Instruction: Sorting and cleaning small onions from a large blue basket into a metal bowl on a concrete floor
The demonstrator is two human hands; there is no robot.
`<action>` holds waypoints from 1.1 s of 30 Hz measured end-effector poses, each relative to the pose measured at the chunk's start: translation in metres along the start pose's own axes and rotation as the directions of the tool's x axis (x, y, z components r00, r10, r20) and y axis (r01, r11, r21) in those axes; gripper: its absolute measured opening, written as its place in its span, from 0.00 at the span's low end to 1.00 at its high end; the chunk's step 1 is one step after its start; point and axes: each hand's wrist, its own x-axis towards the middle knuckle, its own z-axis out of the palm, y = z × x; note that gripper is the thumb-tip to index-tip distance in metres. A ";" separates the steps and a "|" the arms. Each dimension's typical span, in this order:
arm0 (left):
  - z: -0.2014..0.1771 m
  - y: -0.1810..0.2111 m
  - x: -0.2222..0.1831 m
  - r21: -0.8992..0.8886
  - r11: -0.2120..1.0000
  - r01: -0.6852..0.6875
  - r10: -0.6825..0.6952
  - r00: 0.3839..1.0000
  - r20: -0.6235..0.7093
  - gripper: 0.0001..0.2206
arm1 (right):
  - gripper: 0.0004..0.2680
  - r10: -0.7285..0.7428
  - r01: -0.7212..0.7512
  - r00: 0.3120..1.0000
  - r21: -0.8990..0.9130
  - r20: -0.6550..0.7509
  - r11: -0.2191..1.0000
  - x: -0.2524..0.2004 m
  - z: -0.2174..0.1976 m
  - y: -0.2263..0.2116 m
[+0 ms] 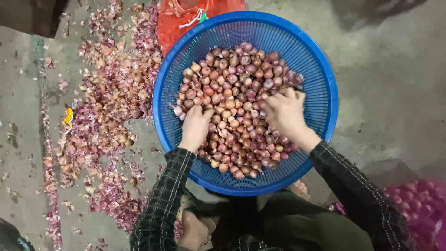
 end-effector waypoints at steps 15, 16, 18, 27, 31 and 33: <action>-0.065 -0.015 0.033 -0.153 0.986 0.064 -0.091 0.980 -0.178 0.14 | 0.13 -0.022 -0.131 0.982 0.758 0.188 0.639 -0.001 -0.034 -0.063; -0.066 -0.025 0.026 0.056 0.993 0.102 -0.096 0.990 -0.099 0.12 | 0.09 0.052 -0.174 0.981 0.741 0.186 0.648 -0.006 -0.036 -0.052; -0.062 -0.027 0.010 0.265 0.957 0.120 -0.119 0.993 -0.020 0.14 | 0.07 0.124 -0.220 0.975 0.726 0.184 0.651 -0.016 -0.025 -0.028; -0.057 0.056 -0.036 0.279 0.940 0.195 -0.204 0.979 0.004 0.21 | 0.08 0.397 -0.598 0.781 0.761 0.482 0.253 0.022 -0.094 -0.032; -0.063 0.054 -0.028 0.157 0.977 0.143 -0.159 0.983 0.090 0.11 | 0.10 0.308 -0.636 0.690 0.752 0.655 -0.176 0.002 -0.066 0.000; -0.056 0.018 -0.009 0.005 0.985 0.175 -0.174 0.974 0.148 0.07 | 0.11 0.310 -0.634 0.699 0.759 0.644 -0.149 -0.010 -0.055 0.012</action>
